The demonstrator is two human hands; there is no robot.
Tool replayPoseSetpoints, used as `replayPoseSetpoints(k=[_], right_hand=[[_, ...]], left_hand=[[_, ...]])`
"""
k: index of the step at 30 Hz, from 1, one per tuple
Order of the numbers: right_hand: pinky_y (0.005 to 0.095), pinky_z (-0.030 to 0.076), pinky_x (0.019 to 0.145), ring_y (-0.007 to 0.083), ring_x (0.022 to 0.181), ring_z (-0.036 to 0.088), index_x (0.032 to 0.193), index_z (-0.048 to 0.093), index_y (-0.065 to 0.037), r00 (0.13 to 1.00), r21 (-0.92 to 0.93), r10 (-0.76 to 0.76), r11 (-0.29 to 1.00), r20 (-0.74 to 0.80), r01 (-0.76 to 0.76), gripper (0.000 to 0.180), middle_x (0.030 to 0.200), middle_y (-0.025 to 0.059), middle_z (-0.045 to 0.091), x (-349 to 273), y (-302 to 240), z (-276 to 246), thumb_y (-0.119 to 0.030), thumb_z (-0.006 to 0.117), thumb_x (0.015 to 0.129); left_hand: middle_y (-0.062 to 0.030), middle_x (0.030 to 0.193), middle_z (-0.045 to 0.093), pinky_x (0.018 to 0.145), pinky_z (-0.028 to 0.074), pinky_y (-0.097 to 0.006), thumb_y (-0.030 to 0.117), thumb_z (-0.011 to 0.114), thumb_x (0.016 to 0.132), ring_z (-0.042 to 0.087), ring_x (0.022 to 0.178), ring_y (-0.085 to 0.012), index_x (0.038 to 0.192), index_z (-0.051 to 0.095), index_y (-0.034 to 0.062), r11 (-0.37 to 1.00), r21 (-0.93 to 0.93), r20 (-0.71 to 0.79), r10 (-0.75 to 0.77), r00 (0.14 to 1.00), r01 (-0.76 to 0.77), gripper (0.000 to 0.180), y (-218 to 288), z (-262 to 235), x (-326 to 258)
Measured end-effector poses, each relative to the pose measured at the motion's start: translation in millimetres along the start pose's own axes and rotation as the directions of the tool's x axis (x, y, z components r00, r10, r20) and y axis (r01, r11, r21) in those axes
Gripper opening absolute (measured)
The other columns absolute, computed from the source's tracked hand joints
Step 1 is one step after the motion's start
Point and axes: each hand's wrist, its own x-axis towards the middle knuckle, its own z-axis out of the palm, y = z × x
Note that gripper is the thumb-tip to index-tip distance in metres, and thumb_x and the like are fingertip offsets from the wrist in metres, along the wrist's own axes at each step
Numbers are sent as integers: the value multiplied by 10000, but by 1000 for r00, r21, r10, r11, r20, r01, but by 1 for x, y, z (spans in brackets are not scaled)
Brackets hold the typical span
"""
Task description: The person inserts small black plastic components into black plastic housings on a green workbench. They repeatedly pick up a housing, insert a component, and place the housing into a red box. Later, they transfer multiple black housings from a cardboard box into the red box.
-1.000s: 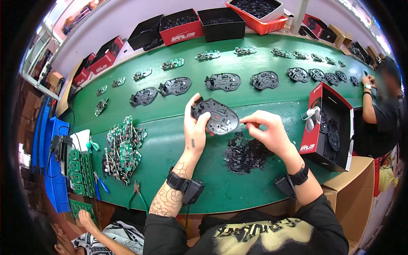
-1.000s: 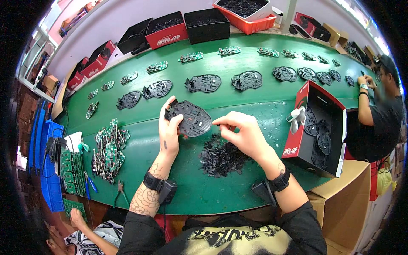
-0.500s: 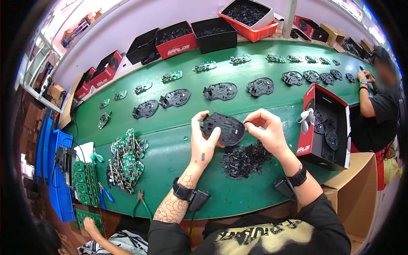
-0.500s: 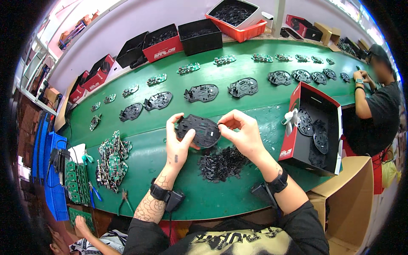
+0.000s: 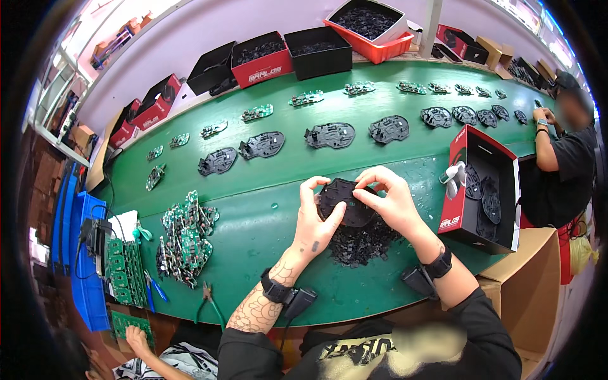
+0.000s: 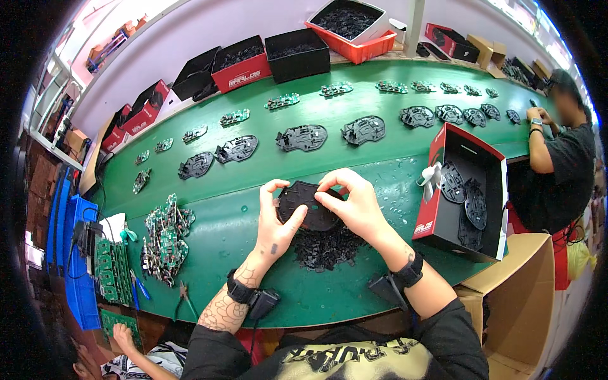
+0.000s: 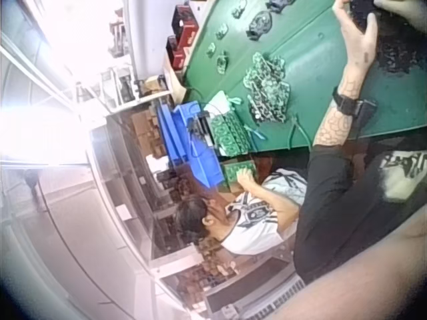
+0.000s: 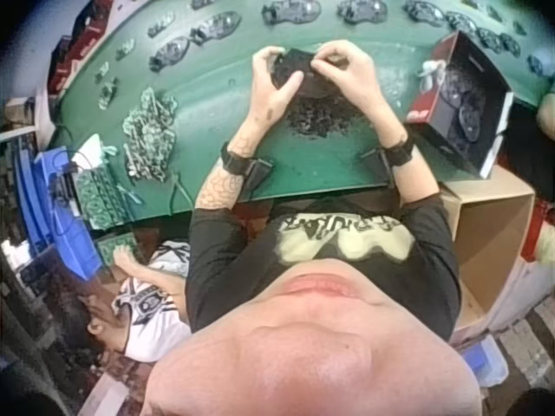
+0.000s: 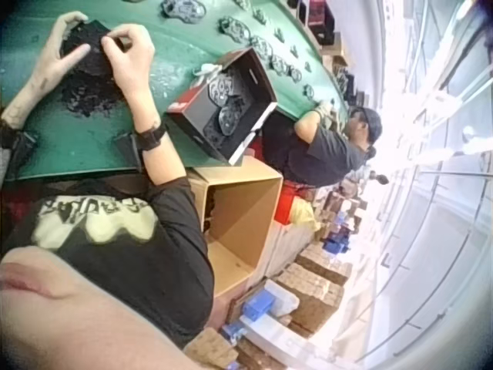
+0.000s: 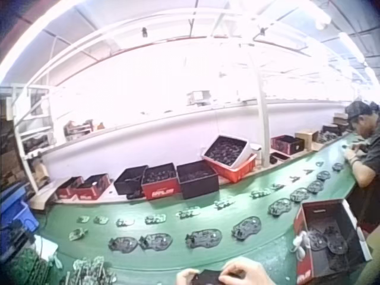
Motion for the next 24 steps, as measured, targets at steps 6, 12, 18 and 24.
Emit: replayPoseSetpoints(k=[6,12,18,24], right_hand=[[255,496,805,105,904,607,1077,639,0,859,408,268,792,436,-454,278,983,54,665,8,4,-12,-127,714,841],[259,498,815,113,885,621,1071,640,-2,866,426,290,779,406,-461,261,993,57,673,7,4,-15,-87,706,832],[249,511,793,98,870,625,1104,629,6,909,360,257,856,328,-372,300,955,42,666,3,-4,0,-68,714,826],[219,493,659,70,777,599,1180,612,-7,928,300,313,882,203,-363,384,869,7,643,-1,-17,4,-128,736,837]], left_hand=[[-95,1093,542,724,536,-273,41,674,849,600,913,-146,1279,379,70,990,63,59,124,991,-127,522,3,-6,-2],[-83,1065,542,711,517,-305,155,717,824,585,923,-176,1208,555,76,846,493,47,208,977,-204,424,28,-12,6],[-95,952,578,681,520,-332,228,733,809,604,893,-212,1141,622,58,654,722,116,208,971,-226,389,40,-31,11],[-103,1027,630,753,539,-340,284,741,808,624,971,-219,1159,620,26,743,658,131,44,990,-120,453,35,-59,19]])
